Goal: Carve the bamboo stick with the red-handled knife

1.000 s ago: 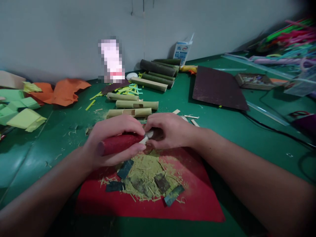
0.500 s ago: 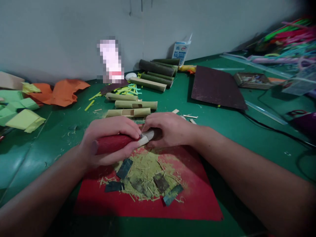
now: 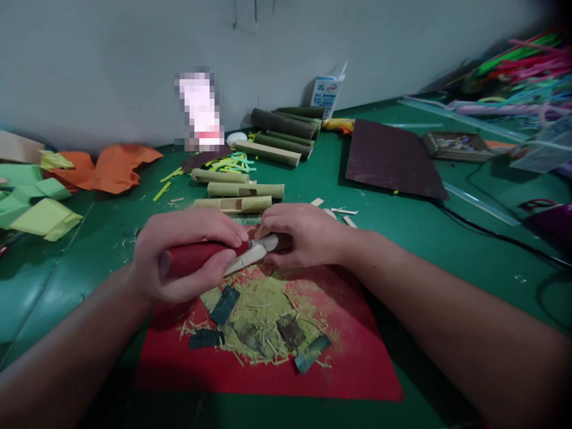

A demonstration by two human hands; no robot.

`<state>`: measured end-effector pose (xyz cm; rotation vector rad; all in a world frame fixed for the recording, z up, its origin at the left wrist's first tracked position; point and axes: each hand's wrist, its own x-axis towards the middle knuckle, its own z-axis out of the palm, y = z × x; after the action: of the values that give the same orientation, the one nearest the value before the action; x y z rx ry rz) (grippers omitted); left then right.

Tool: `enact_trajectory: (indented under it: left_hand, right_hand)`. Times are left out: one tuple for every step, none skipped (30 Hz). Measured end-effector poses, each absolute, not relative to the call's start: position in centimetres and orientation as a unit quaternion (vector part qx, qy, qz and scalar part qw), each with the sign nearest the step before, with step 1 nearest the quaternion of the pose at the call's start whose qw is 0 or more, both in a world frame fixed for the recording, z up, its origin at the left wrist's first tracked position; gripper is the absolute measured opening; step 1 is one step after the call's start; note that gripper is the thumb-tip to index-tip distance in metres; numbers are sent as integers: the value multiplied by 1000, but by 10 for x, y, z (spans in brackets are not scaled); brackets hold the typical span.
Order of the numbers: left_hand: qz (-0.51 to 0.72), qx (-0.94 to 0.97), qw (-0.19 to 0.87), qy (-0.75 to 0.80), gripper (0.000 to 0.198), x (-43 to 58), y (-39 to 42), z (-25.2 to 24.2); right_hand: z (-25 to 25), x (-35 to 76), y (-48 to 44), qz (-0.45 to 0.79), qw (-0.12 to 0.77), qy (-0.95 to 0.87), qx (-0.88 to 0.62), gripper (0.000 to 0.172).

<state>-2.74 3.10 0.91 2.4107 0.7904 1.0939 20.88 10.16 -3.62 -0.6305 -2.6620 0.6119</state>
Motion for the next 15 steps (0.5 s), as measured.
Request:
enact_trajectory:
  left_hand:
    - [391, 857, 191, 275, 23, -27, 32, 10]
    - [394, 856, 193, 273, 23, -27, 33, 11]
    - [395, 855, 196, 272, 23, -26, 33, 12]
    - [398, 855, 195, 271, 23, -25, 33, 12]
    - [402, 852, 195, 274, 22, -24, 33, 11]
    - [409, 846, 195, 279, 19, -22, 32, 9]
    - [418, 839, 197, 288, 16, -21, 31, 7]
    - [429, 828, 199, 301, 13, -20, 29, 5]
    - [444, 811, 201, 322, 11, -19, 27, 1]
    - [451, 802, 208, 333, 11, -18, 25, -2]
    - [465, 794, 211, 331, 12, -18, 24, -5]
    - [473, 787, 210, 336, 12, -18, 23, -9]
    - [479, 783, 210, 338, 12, -19, 22, -11]
    - [484, 779, 206, 340, 12, -19, 22, -14]
    - [487, 776, 204, 345, 11, -19, 22, -16]
  right_hand:
    - [-36, 209, 102, 215, 168, -936, -224, 26]
    - [-37, 208, 102, 215, 167, -935, -227, 25]
    - [-37, 208, 102, 214, 168, -935, -228, 25]
    - [-37, 208, 101, 213, 169, -935, -228, 24]
    - [-37, 207, 101, 213, 171, -935, -228, 24]
    - [-37, 206, 101, 213, 173, -934, -228, 24]
    - [-37, 206, 101, 213, 175, -933, -229, 23]
    - [-37, 205, 100, 213, 177, -933, -230, 24]
    - [-38, 205, 100, 213, 179, -932, -231, 24]
    - [-38, 204, 100, 210, 181, -933, -230, 24]
    - [-38, 204, 100, 207, 183, -934, -228, 24]
    - [-39, 204, 100, 203, 186, -935, -224, 25]
    - [-39, 204, 101, 200, 190, -936, -220, 25]
    - [-40, 204, 101, 197, 194, -937, -216, 25]
    - [-40, 204, 101, 193, 197, -937, -213, 24]
